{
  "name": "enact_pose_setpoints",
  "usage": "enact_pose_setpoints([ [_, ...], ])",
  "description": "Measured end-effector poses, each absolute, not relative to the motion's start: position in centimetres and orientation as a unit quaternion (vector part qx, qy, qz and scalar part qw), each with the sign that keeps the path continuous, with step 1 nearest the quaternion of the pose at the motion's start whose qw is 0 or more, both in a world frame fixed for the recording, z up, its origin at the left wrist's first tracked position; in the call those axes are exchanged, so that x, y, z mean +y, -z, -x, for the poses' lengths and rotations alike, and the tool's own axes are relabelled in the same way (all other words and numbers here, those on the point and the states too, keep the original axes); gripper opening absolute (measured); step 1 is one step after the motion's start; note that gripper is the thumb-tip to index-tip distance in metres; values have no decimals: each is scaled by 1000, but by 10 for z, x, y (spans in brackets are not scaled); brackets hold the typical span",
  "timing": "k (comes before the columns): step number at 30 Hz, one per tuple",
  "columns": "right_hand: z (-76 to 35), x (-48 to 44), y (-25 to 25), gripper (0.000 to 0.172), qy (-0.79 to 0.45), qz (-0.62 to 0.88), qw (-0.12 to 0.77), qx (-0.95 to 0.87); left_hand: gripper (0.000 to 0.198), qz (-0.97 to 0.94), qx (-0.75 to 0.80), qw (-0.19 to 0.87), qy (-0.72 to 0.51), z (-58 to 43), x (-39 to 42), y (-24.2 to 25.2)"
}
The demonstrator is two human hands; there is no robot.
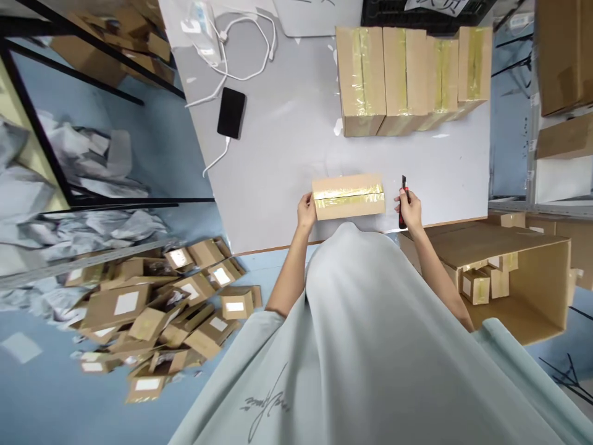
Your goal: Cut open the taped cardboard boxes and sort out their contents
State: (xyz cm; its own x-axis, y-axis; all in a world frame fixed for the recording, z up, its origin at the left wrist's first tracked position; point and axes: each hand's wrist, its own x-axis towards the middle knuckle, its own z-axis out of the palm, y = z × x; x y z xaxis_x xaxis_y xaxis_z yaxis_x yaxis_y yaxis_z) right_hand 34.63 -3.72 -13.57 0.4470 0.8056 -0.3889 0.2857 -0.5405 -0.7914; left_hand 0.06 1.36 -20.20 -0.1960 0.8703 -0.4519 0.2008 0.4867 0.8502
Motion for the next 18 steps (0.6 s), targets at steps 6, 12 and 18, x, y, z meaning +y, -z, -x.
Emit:
enact_pose_setpoints([
  [6, -386, -22, 194, 49, -302, 849, 176, -397, 45, -394, 695, 451, -397, 11, -17, 151],
  [12, -392, -12, 211, 67, -296, 848, 142, -417, 54, -452, 710, 384, -379, -4, -27, 124],
  [18, -371, 0, 168, 52, -341, 705, 254, -567, 49, -433, 726, 378, -378, 2, -34, 116],
])
